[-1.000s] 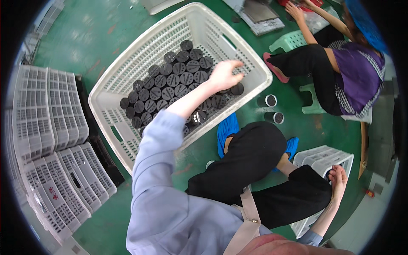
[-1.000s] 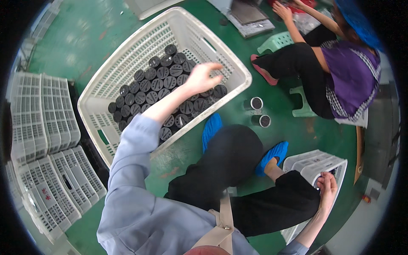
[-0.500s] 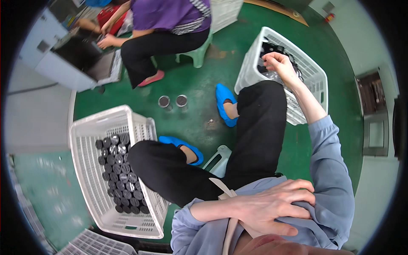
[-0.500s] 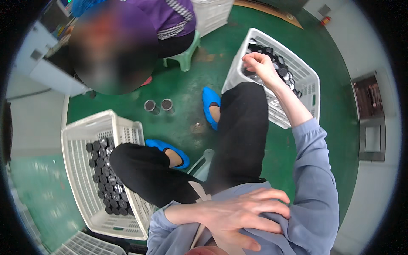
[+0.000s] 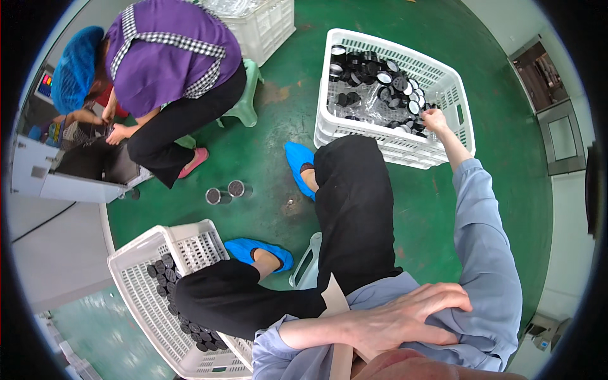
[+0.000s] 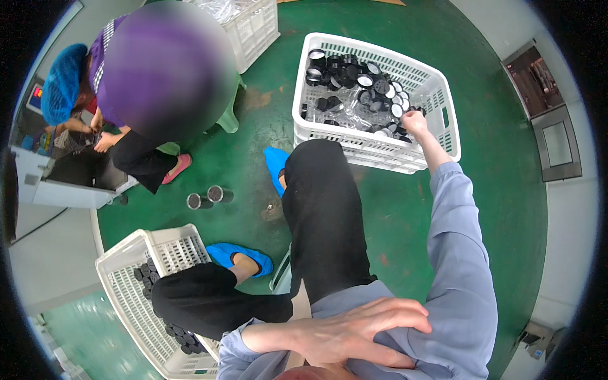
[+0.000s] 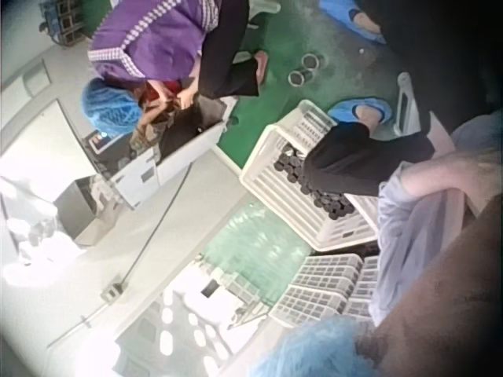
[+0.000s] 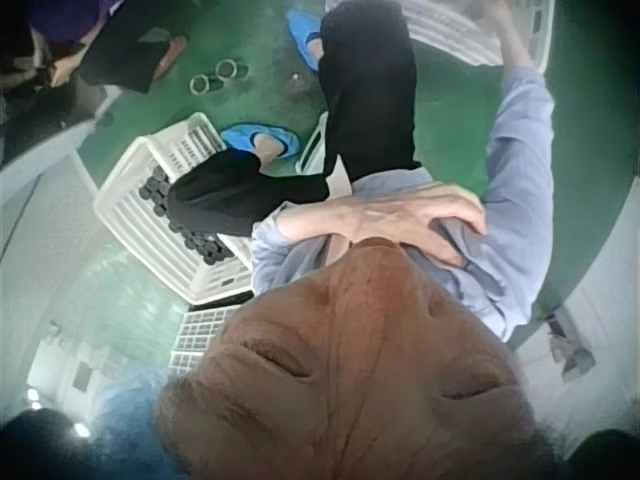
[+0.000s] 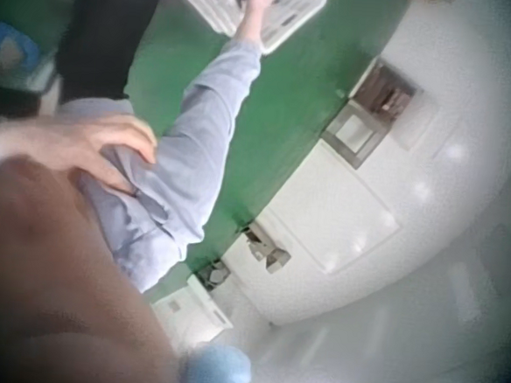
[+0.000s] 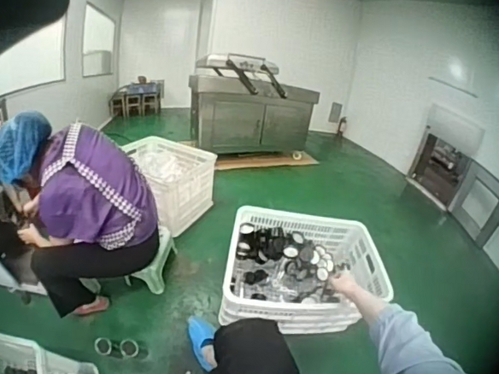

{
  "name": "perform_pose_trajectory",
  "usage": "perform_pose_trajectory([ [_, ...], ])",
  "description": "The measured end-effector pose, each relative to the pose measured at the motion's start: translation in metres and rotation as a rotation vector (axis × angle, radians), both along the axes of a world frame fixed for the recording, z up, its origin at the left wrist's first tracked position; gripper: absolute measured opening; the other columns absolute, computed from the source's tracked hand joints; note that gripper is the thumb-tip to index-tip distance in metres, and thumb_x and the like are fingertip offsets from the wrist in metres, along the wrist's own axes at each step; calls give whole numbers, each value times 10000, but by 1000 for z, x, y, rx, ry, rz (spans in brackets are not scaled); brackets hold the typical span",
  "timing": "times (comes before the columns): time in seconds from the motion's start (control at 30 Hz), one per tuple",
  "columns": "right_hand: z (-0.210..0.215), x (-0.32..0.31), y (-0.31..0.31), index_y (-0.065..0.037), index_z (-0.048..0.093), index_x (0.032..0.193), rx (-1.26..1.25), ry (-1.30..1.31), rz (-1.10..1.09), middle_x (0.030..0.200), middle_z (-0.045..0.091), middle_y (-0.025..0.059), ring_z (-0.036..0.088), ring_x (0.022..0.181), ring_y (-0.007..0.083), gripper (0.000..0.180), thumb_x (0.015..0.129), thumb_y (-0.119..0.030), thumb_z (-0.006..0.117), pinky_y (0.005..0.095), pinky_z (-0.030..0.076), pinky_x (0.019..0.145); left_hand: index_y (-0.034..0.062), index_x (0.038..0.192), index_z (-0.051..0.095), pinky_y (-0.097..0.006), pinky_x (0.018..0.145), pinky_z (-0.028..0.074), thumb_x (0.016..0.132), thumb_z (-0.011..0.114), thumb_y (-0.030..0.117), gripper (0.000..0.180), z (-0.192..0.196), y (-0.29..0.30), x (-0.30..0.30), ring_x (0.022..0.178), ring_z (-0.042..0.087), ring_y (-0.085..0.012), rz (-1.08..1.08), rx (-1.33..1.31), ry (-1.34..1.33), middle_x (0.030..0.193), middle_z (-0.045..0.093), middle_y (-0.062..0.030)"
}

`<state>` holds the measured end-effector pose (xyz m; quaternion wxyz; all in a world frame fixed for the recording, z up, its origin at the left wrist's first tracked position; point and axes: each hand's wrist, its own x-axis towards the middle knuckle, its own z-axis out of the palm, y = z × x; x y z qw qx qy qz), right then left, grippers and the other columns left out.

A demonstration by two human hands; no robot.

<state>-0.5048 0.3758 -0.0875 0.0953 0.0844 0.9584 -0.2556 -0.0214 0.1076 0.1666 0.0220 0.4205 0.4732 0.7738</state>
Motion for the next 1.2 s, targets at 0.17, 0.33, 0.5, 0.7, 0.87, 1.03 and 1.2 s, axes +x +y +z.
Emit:
perform_pose_trajectory([
  [0.17,-29,-15,6,-74,800,1124,79,-42,24,864,796,103,775,811,183,311,927,-293,701,346,616,747,25,1155,697,-600,1145,351,897,706,490,532,-20,-6,-25,1472,370,-466,-112,-115,16,1504,430,-234],
  [0.33,-54,-33,-37,-75,788,1168,172,-7,133,1004,808,139,782,870,230,350,890,-259,682,369,614,819,16,1100,697,-615,1156,340,926,706,488,503,-20,-13,-41,1462,391,-477,-2,51,-177,1482,449,-242],
  [0.5,-92,-64,-97,-60,725,1302,-108,-82,324,1309,748,153,688,1258,276,463,897,-283,702,394,505,1100,23,936,638,-549,1037,422,891,765,401,401,-40,-31,-45,1321,510,-446,168,20,-190,1298,543,-195],
  [0.7,-126,-122,-81,-74,672,1418,54,-18,374,1387,704,186,650,1326,307,582,908,-354,697,383,474,1132,9,879,651,-432,832,553,946,772,288,311,-98,-121,-54,1012,697,-345,1012,-26,-538,1028,690,-163],
  [0.87,-133,-105,-102,-68,804,1177,119,64,231,1161,792,164,741,1138,300,402,937,-379,719,399,536,1014,6,1022,672,-284,838,503,1048,676,125,122,-273,-187,-48,903,635,-113,1845,91,-1044,948,714,-62],
  [1.03,-124,-118,-89,-36,696,1364,60,-1,344,1292,751,167,712,1206,298,534,933,-346,754,400,519,1052,-18,1283,583,-353,914,548,908,818,151,474,-428,-196,-24,1011,678,-201,1943,23,-1437,1122,702,-117],
  [1.2,-131,-115,-79,-11,564,1495,21,-41,370,1510,601,226,578,1402,342,643,954,-311,741,399,436,1170,37,1570,408,-452,1070,490,857,860,212,862,-451,-218,-47,1194,621,-299,1970,-441,-1581,1352,613,-170],
])
